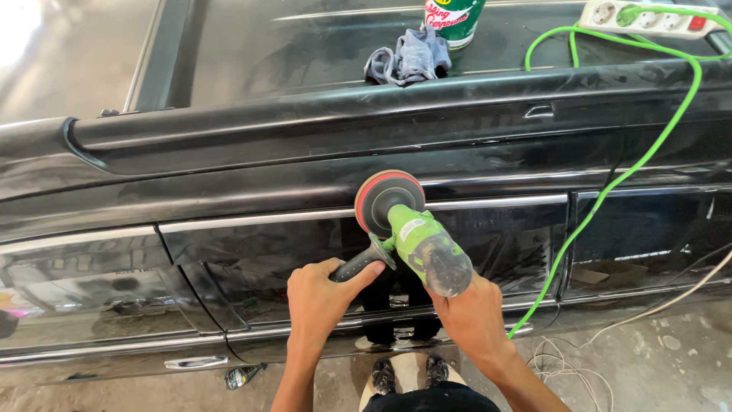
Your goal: The person polishes the side panels of a black vehicle using a power polisher, moving the tool in circular motions across the surface. A can of polish, a cloth, and a power strip are visible on the vehicle roof.
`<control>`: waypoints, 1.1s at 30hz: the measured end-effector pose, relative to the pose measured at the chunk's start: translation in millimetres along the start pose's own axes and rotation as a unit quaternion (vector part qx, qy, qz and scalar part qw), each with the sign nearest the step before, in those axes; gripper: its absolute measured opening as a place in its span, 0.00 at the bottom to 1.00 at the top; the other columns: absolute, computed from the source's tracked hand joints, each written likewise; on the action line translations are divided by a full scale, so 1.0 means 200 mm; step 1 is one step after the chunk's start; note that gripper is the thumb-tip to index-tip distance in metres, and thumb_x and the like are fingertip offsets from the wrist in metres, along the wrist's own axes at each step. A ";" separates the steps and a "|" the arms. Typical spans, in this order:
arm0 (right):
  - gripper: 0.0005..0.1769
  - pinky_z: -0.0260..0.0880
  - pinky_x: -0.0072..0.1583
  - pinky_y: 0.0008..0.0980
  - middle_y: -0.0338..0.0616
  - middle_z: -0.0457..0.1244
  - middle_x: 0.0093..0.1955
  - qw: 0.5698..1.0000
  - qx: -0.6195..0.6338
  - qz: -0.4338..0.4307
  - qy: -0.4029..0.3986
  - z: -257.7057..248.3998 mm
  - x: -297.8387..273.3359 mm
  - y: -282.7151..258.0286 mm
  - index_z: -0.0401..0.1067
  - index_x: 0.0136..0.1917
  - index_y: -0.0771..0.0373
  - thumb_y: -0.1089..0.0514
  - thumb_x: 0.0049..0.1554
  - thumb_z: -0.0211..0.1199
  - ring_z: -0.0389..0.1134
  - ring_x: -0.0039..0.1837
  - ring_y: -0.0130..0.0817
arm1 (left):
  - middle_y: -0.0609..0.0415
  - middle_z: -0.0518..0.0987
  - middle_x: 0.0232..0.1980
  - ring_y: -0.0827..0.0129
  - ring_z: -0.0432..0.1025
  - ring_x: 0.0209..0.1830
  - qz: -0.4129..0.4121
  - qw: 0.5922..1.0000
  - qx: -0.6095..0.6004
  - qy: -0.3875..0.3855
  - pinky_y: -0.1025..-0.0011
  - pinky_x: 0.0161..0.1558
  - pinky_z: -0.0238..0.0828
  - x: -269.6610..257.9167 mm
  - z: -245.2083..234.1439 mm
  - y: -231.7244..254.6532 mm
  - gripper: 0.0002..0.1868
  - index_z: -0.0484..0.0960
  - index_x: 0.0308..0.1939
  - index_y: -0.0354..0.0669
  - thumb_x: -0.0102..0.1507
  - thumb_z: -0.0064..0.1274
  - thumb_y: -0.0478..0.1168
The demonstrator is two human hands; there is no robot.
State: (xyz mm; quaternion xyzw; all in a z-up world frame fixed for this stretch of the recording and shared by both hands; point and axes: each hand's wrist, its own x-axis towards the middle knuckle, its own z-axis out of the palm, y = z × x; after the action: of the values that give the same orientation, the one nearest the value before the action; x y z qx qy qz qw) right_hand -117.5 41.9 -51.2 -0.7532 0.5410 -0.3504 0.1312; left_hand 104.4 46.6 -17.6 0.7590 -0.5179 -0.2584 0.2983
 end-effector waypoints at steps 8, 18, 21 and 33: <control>0.20 0.71 0.40 0.49 0.53 0.68 0.43 0.999 0.023 -0.006 -0.046 0.06 0.05 -0.10 0.69 0.55 0.64 0.58 0.50 0.68 0.71 0.41 0.58 | 0.49 0.74 0.13 0.64 0.68 0.12 -0.005 0.999 0.001 0.048 0.64 0.23 0.63 -0.02 -0.06 -0.14 0.30 0.87 0.23 0.36 0.48 0.68 0.64; 0.23 0.70 0.39 0.52 0.52 0.68 0.41 0.994 0.011 -0.035 -0.104 0.17 0.15 -0.29 0.65 0.57 0.61 0.56 0.51 0.70 0.71 0.39 0.60 | 0.54 0.64 0.14 0.74 0.55 0.17 -0.071 0.990 -0.079 0.087 0.63 0.22 0.54 -0.05 -0.17 -0.33 0.30 0.84 0.21 0.31 0.51 0.69 0.60; 0.22 0.70 0.39 0.52 0.52 0.68 0.42 0.992 -0.005 -0.015 -0.123 0.14 0.14 -0.26 0.64 0.54 0.61 0.55 0.50 0.69 0.71 0.38 0.60 | 0.56 0.65 0.13 0.74 0.56 0.16 -0.080 0.989 -0.087 0.092 0.64 0.21 0.56 -0.07 -0.15 -0.30 0.29 0.85 0.23 0.33 0.50 0.69 0.61; 0.17 0.70 0.38 0.50 0.52 0.68 0.40 0.998 -0.006 0.001 -0.064 -0.08 0.03 0.00 0.67 0.54 0.64 0.54 0.56 0.64 0.71 0.39 0.58 | 0.50 0.74 0.13 0.64 0.67 0.12 -0.020 0.998 -0.031 0.041 0.63 0.23 0.65 -0.08 0.08 -0.05 0.32 0.85 0.22 0.34 0.48 0.68 0.64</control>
State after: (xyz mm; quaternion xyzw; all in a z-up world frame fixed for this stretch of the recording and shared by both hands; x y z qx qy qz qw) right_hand -126.9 38.3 -38.0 -0.7740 0.5348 -0.2982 0.1612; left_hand 93.5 61.7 -33.9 0.7696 -0.4820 -0.2485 0.3372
